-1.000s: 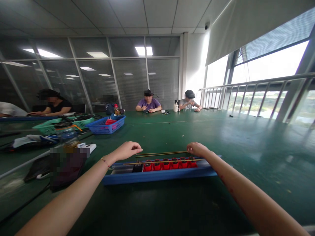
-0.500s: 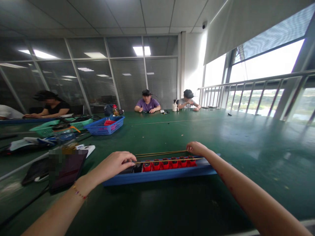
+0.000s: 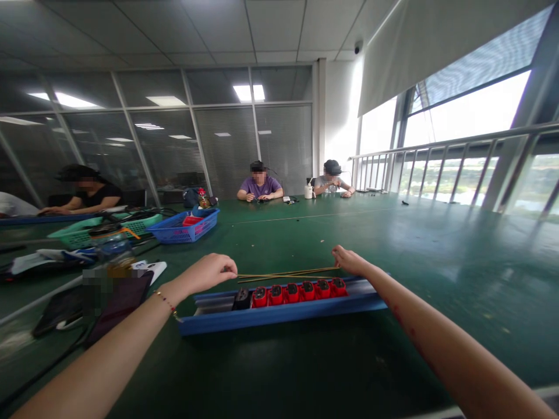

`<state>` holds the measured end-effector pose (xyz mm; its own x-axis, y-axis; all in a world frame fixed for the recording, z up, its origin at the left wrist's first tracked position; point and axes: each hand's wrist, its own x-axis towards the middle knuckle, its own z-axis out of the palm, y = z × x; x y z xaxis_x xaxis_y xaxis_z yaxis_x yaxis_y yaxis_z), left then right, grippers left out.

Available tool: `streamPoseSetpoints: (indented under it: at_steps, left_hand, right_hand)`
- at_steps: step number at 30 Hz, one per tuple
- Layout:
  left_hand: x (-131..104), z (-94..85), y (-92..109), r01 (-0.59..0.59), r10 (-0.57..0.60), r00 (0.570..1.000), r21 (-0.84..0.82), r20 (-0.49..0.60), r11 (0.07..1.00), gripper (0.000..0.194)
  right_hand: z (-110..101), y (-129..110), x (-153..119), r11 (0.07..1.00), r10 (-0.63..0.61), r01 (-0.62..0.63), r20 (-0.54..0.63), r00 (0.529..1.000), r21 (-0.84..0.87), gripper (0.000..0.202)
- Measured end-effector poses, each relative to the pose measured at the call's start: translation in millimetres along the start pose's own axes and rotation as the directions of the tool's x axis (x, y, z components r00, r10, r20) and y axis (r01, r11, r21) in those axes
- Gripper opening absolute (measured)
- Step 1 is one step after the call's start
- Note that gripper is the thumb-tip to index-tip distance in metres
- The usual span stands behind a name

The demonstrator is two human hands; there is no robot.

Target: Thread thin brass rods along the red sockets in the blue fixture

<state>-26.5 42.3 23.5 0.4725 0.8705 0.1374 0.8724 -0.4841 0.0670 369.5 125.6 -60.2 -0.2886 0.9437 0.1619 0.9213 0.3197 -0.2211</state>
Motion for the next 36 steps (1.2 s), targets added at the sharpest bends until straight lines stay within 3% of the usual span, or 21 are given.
streamPoseSetpoints:
  at_steps: [3,8,13,20,27,33,36]
  left_hand:
    - [14.8,19.4,0.3,-0.027,0.027,0.996,-0.001,0.081,1.0,0.021]
    - [37.8,45.0,-2.0,-0.014,0.008,0.994,0.056,0.105,0.998,0.015]
    - [52.6,58.6,-5.6,-0.014,0.004,0.995,0.099,0.104,0.995,0.012]
    - [59.2,63.2,-10.7,0.018,-0.036,0.99,0.131,0.134,0.991,0.016]
    - [63.5,62.4,-9.9,-0.014,-0.013,0.985,0.158,0.172,0.987,0.027]
    - [64.6,63.8,-5.2,-0.003,-0.016,0.989,0.13,0.146,0.992,0.018]
    - [56.6,56.2,-5.2,0.012,-0.018,0.997,0.074,0.079,0.997,0.01]
  right_hand:
    - [-2.8,-4.2,-2.1,0.996,-0.082,0.084,0.061,0.995,-0.043,0.032]
    - [-10.4,-14.4,-3.1,0.945,-0.255,0.277,0.143,0.956,-0.174,0.029]
    - [-16.4,-26.5,-0.8,0.909,-0.289,0.324,0.162,0.943,-0.261,0.024]
    - [-23.9,-30.6,1.5,0.925,-0.278,0.329,0.256,0.926,-0.187,0.025]
    - [-19.1,-36.6,7.6,0.89,-0.254,0.327,0.251,0.934,-0.316,0.026]
    - [-13.9,-41.9,10.8,0.894,-0.224,0.313,0.283,0.932,-0.322,0.025]
    - [-15.1,-37.1,7.5,0.919,-0.225,0.279,0.214,0.951,-0.277,0.023]
